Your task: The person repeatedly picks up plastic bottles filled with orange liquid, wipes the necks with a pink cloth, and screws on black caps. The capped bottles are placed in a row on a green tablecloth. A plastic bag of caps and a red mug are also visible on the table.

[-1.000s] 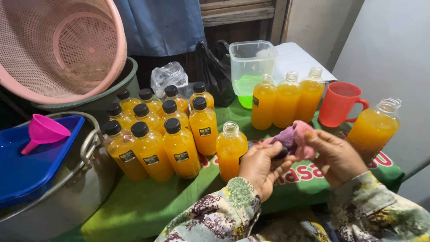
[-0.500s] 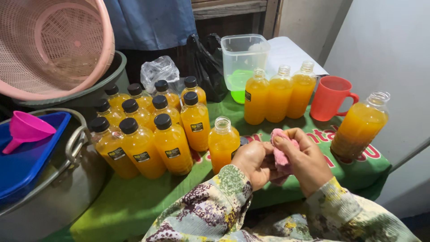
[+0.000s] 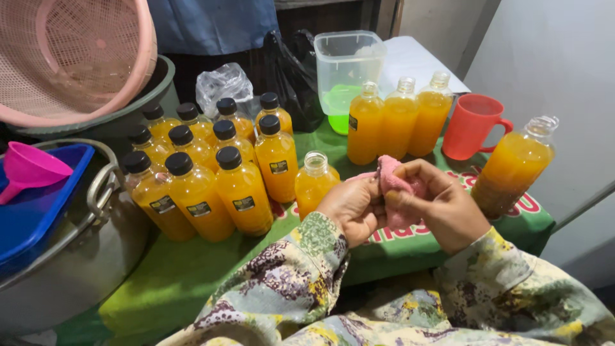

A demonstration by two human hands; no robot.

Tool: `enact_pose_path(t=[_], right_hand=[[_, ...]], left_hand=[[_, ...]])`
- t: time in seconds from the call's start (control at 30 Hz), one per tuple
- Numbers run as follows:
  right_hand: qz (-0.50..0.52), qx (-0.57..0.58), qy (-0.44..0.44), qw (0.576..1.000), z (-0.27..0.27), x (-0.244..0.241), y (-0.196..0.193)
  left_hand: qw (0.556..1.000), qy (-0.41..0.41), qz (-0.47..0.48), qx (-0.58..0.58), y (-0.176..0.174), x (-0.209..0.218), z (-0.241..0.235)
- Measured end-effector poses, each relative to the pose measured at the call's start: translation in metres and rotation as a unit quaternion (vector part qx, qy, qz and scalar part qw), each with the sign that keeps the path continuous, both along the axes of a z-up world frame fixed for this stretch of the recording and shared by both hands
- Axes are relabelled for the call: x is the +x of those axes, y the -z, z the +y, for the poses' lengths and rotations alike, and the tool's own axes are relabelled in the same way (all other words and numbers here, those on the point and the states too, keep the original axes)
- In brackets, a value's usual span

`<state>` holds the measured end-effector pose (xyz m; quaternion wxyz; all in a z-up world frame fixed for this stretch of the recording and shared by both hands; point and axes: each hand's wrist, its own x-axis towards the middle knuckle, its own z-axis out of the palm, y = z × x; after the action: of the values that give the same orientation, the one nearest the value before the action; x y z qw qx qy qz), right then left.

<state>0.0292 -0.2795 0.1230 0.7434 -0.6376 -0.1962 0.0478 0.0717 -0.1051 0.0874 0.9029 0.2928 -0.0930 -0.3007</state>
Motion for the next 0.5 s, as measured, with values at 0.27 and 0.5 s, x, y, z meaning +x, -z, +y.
enact_pose_path(t=[0.27, 0.5], right_hand=[[-0.054, 0.028, 0.052, 0.997, 0.016, 0.014, -0.014], [-0.087, 0.014, 0.138, 0.986, 0.035, 0.027, -0.001]], left_hand=[[0.999, 0.011, 0.027, -0.031, -0.004, -0.015, 0.006], [0.998, -0.026, 0.040, -0.029, 0.005, -0.017, 0.012]])
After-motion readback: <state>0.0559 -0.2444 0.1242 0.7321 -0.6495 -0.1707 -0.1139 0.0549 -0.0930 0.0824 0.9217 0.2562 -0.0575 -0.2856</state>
